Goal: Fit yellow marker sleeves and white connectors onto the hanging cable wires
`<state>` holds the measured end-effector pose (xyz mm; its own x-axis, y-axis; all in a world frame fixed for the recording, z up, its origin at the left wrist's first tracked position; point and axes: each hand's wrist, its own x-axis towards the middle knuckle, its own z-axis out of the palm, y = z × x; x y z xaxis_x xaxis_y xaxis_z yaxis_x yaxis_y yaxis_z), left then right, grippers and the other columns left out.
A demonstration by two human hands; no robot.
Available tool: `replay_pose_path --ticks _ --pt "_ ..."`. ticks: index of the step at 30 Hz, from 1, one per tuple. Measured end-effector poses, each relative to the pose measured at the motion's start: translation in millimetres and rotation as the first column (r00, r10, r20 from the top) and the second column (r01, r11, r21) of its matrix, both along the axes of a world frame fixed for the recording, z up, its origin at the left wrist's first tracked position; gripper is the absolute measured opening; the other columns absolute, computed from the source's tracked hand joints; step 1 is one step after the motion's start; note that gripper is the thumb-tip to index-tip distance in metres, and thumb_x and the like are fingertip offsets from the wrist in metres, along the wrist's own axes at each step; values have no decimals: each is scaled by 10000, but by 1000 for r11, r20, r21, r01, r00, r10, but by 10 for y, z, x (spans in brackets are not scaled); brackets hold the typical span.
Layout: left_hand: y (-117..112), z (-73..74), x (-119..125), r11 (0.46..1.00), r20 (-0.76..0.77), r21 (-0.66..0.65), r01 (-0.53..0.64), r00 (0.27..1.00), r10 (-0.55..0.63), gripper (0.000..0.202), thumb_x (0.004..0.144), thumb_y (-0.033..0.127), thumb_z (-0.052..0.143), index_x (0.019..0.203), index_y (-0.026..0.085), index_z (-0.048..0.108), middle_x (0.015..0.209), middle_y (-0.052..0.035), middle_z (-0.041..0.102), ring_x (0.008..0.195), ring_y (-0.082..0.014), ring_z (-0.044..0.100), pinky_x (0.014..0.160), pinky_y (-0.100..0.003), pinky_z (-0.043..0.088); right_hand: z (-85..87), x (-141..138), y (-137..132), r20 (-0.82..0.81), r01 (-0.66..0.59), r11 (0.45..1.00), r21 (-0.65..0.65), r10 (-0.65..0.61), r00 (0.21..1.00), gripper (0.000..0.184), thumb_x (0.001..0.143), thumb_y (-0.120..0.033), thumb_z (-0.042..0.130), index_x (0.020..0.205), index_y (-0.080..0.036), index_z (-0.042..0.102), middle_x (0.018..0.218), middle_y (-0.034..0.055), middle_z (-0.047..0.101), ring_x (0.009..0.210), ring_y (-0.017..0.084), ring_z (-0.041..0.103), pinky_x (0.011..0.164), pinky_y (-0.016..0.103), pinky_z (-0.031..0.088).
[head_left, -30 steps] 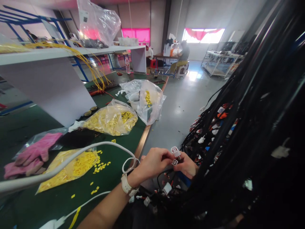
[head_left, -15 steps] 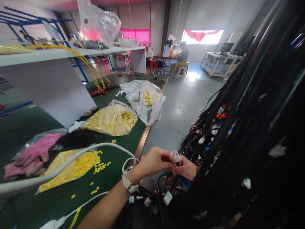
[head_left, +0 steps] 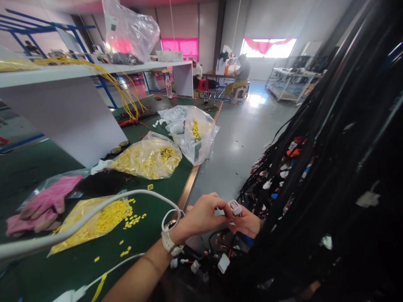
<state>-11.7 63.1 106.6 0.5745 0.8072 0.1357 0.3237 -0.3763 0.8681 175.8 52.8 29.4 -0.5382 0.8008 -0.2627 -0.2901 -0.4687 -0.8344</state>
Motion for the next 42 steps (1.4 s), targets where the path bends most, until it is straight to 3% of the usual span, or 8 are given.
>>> replay_pose_path --ticks 8,23,28,31,35,38,40,42 --pt "15 -77 -5 999 -63 -17 -30 998 29 132 668 91 678 734 200 715 715 28 642 729 -118 539 677 -204 386 -189 42 75 -62 -61 998 15 62 996 342 548 -410 858 765 -210 685 550 -32 592 440 118 539 430 226 475" --pt "-12 -85 29 999 -137 49 -4 990 11 134 692 75 632 697 197 687 713 30 699 742 -139 567 756 -239 380 -224 83 78 40 -76 996 43 74 996 272 569 -305 851 769 -199 701 573 -19 653 447 127 572 436 227 464" --pt "-9 -56 40 997 -155 -36 -75 986 68 81 654 145 704 715 179 664 739 10 669 745 -149 558 677 -236 380 -267 99 95 38 -77 996 42 75 996 279 527 -221 862 765 -184 722 584 -21 670 447 120 578 444 213 459" --pt "12 -94 25 985 -104 -154 -74 993 58 176 633 209 740 773 171 640 744 16 623 698 -133 544 617 -226 377 -244 82 90 26 -67 997 34 67 997 264 497 -201 869 726 -178 739 539 -22 659 427 115 567 430 204 444" --pt "60 -195 29 899 33 -437 -16 999 34 298 611 239 754 840 157 581 708 21 579 651 -119 529 580 -224 392 -165 40 85 -4 -9 999 39 9 1000 280 441 -213 888 684 -179 754 544 -23 662 462 100 562 454 190 432" --pt "95 -256 39 720 206 -687 100 977 62 419 611 285 773 921 164 519 692 25 580 600 -108 544 559 -231 430 -111 15 87 -16 34 998 52 -33 999 267 455 -242 886 679 -169 757 574 -6 677 506 108 570 490 204 434" --pt "110 -278 33 638 255 -759 130 961 107 505 601 309 798 977 173 489 721 12 605 601 -112 567 561 -244 463 -89 3 90 -16 64 996 61 -63 998 265 469 -238 880 695 -171 759 588 0 684 535 120 582 517 221 438" --pt "119 -294 20 618 268 -776 128 954 138 540 603 315 811 1016 174 492 745 0 614 626 -122 589 568 -258 491 -77 -5 97 -13 108 992 69 -107 994 285 462 -215 880 719 -190 760 606 -8 689 569 132 597 554 235 446"
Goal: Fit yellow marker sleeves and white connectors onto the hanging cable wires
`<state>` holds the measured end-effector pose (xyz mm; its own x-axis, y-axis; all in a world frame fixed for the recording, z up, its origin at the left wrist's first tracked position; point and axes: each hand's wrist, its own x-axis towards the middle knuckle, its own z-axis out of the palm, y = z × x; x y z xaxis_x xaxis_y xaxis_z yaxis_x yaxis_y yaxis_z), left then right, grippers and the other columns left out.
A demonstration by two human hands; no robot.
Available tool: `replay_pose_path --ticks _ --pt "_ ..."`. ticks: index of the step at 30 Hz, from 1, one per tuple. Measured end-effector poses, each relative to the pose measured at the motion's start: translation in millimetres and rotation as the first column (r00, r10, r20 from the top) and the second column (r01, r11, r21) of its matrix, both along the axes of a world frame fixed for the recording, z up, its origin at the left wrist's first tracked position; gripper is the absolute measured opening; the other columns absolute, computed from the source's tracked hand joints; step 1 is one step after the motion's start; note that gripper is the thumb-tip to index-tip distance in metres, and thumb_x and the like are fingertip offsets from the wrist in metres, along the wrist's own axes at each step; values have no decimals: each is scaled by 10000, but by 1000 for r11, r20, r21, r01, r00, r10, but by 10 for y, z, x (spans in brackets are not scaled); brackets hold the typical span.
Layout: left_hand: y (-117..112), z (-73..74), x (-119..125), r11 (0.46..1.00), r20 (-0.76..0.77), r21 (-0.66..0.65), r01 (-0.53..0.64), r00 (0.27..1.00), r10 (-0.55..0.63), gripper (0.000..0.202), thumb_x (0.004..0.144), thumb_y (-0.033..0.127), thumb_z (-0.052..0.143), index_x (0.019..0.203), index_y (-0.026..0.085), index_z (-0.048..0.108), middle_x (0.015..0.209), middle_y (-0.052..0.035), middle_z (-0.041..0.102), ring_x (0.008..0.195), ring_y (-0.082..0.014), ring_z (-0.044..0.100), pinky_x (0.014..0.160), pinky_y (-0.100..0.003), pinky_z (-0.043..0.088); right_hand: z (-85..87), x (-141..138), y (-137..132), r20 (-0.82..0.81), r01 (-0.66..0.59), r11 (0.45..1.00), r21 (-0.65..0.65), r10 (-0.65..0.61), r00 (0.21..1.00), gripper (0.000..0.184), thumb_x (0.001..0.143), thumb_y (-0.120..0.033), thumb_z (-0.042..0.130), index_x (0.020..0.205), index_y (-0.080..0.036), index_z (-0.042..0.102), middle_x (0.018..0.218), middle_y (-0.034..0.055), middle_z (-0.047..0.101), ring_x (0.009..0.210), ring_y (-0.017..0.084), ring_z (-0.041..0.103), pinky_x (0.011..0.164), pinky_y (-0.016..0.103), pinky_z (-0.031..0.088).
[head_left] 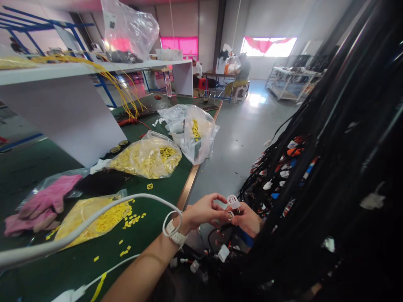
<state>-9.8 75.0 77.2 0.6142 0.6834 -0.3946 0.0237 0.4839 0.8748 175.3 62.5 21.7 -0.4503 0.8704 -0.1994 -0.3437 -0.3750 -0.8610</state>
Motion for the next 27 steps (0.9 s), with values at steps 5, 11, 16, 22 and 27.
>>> replay_pose_path --ticks 5,11,16,22,27 --pt "12 -76 1 999 63 -54 5 998 -2 538 683 329 777 1105 163 487 806 -57 650 668 -144 632 575 -270 525 21 -12 20 29 91 996 15 -91 995 295 452 -210 888 714 -244 755 626 -18 669 588 150 572 587 276 456" --pt "9 -169 54 979 281 -204 -8 957 66 635 652 204 801 1189 183 464 906 -59 642 736 -166 674 684 -335 566 71 -33 13 64 82 996 42 -85 994 261 475 -309 891 687 -269 743 608 -1 596 545 156 479 512 294 406" --pt "-23 -174 91 972 305 -225 -61 943 129 615 661 194 793 1181 166 466 866 -49 658 695 -143 679 697 -277 560 84 -41 7 55 83 996 27 -84 995 245 505 -298 878 696 -243 734 559 -9 570 494 135 441 463 274 362" --pt "-28 -186 117 972 247 -198 -124 954 172 567 647 179 788 1124 150 483 775 -25 652 614 -129 661 624 -246 547 44 -36 15 32 90 996 7 -90 995 318 483 -299 892 721 -176 723 565 -22 614 498 108 501 494 232 399" --pt "-28 -166 132 962 222 -227 -149 954 201 546 614 164 790 1077 148 500 743 -16 653 584 -134 659 613 -252 541 33 -23 28 33 81 996 33 -82 996 302 502 -298 889 706 -155 717 580 -19 629 532 108 527 530 223 412"
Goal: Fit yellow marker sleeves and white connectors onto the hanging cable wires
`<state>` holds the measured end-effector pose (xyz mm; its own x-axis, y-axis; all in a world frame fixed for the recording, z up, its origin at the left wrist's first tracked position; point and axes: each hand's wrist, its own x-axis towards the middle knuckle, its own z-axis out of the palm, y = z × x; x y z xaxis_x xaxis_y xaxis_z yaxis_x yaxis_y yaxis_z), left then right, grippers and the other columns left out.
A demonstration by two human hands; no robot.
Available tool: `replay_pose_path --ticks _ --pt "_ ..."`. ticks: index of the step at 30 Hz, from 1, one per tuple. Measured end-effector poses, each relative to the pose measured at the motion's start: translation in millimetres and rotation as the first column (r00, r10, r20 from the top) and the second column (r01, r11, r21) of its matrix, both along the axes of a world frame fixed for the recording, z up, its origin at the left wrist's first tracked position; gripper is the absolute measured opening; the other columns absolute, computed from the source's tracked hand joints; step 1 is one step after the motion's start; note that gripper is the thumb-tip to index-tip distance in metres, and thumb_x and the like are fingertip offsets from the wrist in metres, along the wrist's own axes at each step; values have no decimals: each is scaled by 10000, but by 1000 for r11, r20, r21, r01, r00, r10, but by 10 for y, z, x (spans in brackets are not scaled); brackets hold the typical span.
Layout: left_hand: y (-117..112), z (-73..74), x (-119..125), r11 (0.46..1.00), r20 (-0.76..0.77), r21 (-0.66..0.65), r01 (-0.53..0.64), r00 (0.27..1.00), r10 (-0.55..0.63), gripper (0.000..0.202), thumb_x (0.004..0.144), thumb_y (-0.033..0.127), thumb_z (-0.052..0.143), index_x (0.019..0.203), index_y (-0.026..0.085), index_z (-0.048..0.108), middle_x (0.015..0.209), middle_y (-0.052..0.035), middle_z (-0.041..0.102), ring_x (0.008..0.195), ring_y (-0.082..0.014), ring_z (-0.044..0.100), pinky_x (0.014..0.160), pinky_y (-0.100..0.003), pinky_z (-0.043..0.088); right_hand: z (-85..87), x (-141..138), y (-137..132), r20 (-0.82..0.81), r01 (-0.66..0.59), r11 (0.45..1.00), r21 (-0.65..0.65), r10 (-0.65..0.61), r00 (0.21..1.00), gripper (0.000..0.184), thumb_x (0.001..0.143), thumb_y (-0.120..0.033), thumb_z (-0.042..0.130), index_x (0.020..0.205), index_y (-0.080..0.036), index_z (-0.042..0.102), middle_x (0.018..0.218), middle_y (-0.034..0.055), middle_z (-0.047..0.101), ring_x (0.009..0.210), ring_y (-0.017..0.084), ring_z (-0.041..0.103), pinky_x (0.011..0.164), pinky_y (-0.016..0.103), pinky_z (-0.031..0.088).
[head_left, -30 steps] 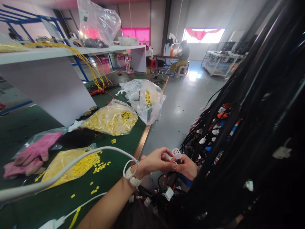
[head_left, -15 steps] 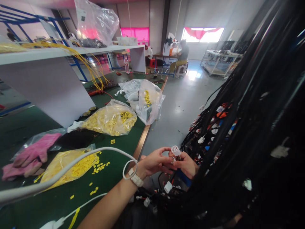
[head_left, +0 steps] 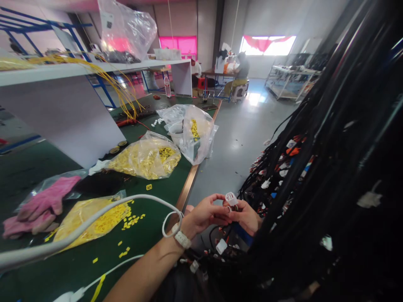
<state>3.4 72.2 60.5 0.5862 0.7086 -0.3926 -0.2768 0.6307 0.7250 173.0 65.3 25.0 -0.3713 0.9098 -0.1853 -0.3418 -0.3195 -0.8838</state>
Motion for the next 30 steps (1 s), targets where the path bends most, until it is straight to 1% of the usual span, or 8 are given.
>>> replay_pose_path --ticks 6,10,14,18,21,26,30 --pt "-6 -19 17 1000 -40 -9 -21 999 21 484 597 159 784 1008 149 529 726 -26 666 576 -139 658 599 -253 535 -35 19 -3 13 6 1000 11 -6 1000 289 503 -289 888 716 -169 734 585 -23 641 539 115 531 542 237 406" --pt "-9 -45 23 1000 -32 3 -17 999 17 457 587 174 799 966 147 545 710 -22 665 568 -133 652 595 -245 526 -37 24 -15 22 8 1000 10 -8 1000 272 516 -280 880 743 -201 751 615 -2 669 552 143 548 558 275 423" --pt "-16 -28 29 1000 -37 -11 -24 999 23 432 567 193 817 905 142 552 695 -25 669 563 -138 655 596 -250 524 -30 21 -17 49 23 1000 3 -24 999 268 499 -315 887 727 -252 761 626 15 672 558 177 548 561 319 439" --pt "-25 -7 40 999 -35 -25 -33 999 32 425 549 183 819 882 142 559 667 -5 656 549 -131 648 589 -244 522 -52 21 -11 64 27 1000 4 -27 998 283 476 -323 893 721 -271 763 646 23 681 564 195 552 559 341 450" --pt "-28 -17 47 998 -40 -36 -43 998 42 436 546 161 807 904 143 560 662 -1 653 548 -132 647 588 -245 523 -61 25 -18 60 23 1000 0 -23 998 273 486 -305 890 724 -266 764 651 19 680 563 183 554 562 330 457" --pt "-25 -56 47 999 -45 -10 -33 998 33 447 559 184 809 922 138 552 701 -31 673 560 -138 653 579 -242 516 -52 29 -32 24 5 1000 -30 -4 1000 298 503 -308 884 767 -244 763 652 16 685 579 181 573 572 330 485" --pt "-24 -59 48 999 -58 -10 -35 998 34 457 553 183 809 928 139 552 727 -39 680 558 -136 651 578 -243 517 -61 28 -23 12 12 1000 -17 -12 1000 312 497 -285 884 767 -197 756 647 -2 689 581 147 587 570 275 475"
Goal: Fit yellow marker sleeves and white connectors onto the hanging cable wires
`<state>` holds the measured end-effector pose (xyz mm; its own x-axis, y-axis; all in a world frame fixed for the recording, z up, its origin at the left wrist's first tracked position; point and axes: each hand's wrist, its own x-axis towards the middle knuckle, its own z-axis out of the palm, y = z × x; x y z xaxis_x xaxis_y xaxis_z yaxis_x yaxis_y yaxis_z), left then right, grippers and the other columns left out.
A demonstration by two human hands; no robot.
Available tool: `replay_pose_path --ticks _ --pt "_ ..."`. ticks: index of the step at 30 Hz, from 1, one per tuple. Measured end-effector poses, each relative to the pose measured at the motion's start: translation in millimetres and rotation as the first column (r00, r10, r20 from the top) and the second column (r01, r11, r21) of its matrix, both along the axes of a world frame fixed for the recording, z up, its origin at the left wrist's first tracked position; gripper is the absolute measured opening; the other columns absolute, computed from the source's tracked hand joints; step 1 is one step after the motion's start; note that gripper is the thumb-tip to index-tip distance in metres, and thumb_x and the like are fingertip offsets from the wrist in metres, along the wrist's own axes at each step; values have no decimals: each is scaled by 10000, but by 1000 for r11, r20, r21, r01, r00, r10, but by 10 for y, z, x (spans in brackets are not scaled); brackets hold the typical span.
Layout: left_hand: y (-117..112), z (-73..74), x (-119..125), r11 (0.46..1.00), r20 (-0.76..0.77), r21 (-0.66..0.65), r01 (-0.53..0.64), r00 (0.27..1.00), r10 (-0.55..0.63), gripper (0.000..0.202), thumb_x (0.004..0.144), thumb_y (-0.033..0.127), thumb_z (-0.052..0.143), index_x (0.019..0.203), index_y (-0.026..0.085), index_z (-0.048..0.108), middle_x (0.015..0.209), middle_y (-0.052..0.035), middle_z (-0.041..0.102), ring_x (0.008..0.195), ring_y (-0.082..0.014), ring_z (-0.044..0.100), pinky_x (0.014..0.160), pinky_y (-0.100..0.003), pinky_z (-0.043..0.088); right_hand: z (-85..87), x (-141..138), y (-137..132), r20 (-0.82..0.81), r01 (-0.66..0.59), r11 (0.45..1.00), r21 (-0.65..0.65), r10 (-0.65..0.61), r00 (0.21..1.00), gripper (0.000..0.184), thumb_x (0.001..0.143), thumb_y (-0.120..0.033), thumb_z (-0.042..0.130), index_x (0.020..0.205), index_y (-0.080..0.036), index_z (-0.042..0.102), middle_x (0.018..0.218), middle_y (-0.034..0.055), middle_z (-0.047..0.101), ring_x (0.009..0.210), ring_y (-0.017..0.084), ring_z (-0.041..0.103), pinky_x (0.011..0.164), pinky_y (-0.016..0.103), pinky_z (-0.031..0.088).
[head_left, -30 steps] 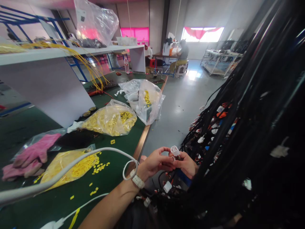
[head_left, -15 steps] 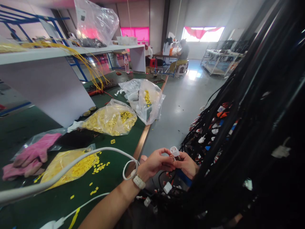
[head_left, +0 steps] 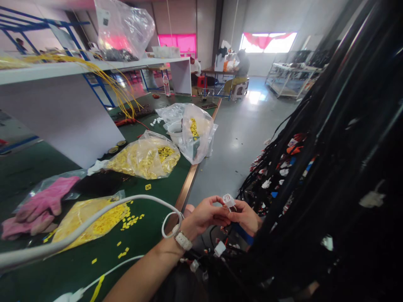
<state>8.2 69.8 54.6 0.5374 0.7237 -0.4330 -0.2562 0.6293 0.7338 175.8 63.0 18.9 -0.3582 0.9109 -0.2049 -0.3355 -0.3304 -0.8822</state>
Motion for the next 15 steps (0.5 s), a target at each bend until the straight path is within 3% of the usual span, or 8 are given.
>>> replay_pose_path --ticks 9,15 --pt "0 -18 12 998 13 -44 -53 998 53 454 576 133 780 967 146 550 732 -32 678 583 -132 653 594 -235 528 24 -15 -6 16 14 1000 -12 -14 1000 328 550 -293 869 852 -228 756 741 23 706 658 179 607 613 317 497" --pt "7 -31 -10 998 93 -60 9 996 -3 430 636 186 780 1013 140 580 756 -42 680 616 -135 661 597 -232 535 73 -42 -32 2 32 999 -28 -32 999 308 552 -371 871 824 -279 758 780 48 706 669 208 601 610 349 490"
